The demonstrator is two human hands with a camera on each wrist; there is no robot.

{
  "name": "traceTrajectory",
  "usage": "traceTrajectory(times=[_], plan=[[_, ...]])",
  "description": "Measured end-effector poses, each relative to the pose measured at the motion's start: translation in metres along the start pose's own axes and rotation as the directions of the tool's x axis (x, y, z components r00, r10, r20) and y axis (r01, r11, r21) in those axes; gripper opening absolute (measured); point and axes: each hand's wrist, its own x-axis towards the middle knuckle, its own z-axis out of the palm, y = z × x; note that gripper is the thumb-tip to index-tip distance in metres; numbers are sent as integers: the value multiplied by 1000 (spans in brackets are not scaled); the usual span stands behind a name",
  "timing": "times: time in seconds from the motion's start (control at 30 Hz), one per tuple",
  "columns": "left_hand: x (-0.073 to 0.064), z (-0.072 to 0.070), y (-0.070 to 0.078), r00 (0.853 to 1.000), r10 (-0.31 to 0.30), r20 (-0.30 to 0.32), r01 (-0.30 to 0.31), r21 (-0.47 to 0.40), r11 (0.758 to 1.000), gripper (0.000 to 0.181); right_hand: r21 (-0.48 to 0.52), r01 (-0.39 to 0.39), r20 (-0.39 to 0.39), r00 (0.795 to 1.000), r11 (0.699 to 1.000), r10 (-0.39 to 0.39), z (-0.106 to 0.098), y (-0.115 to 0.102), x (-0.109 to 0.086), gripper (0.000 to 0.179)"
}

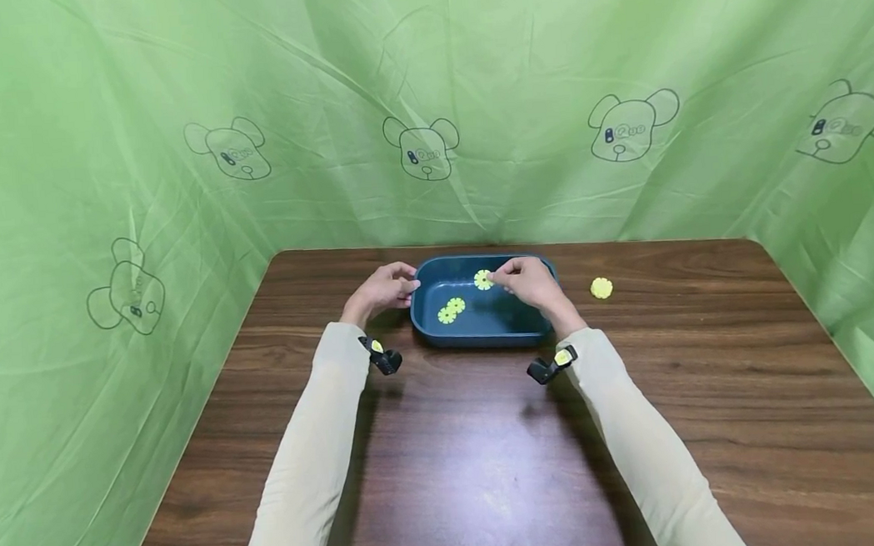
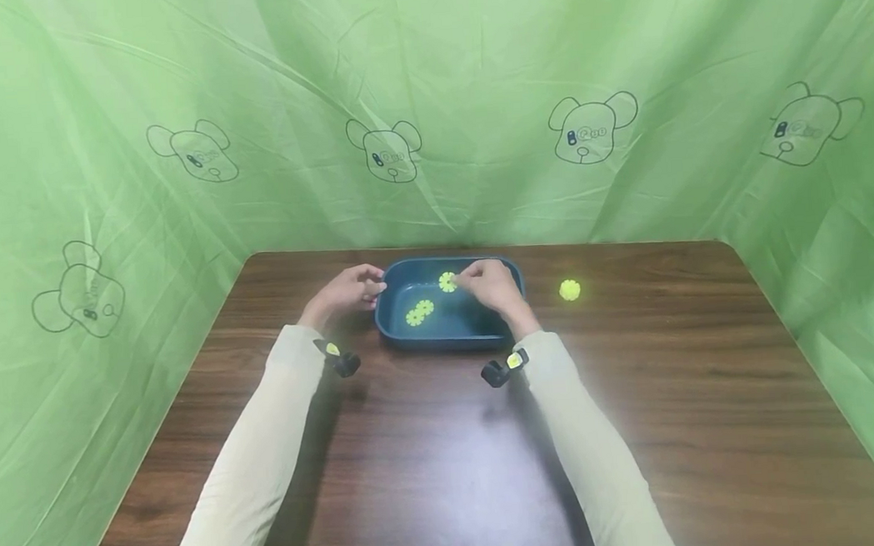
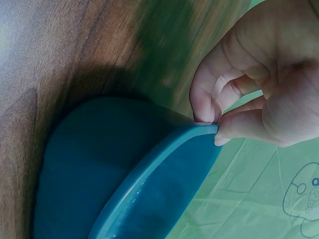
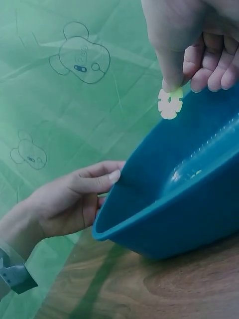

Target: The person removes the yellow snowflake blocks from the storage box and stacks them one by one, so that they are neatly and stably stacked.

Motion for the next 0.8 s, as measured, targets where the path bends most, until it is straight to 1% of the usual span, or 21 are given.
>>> traceTrajectory(times=[0.27, 0.37, 0.6, 0.8], plan=[[0, 0, 0, 1000, -2, 2, 2, 6, 1000, 34, 9, 9, -26, 1000, 1000, -9, -17, -2, -6, 30], [0, -1, 0, 1000, -2, -1, 2, 10, 1000, 34, -2, 16, -24, 1000, 1000, -16, -23, 0, -8, 30], [-1, 0, 1, 1000, -7, 4, 7, -1, 1000, 34, -48, 30, -48, 998, 998, -32, -37, 10, -11, 33], [-2, 0, 1, 1000, 0, 13, 0, -8, 1000, 38, -23, 25, -102, 994, 999, -27, -46, 21, -13, 34]])
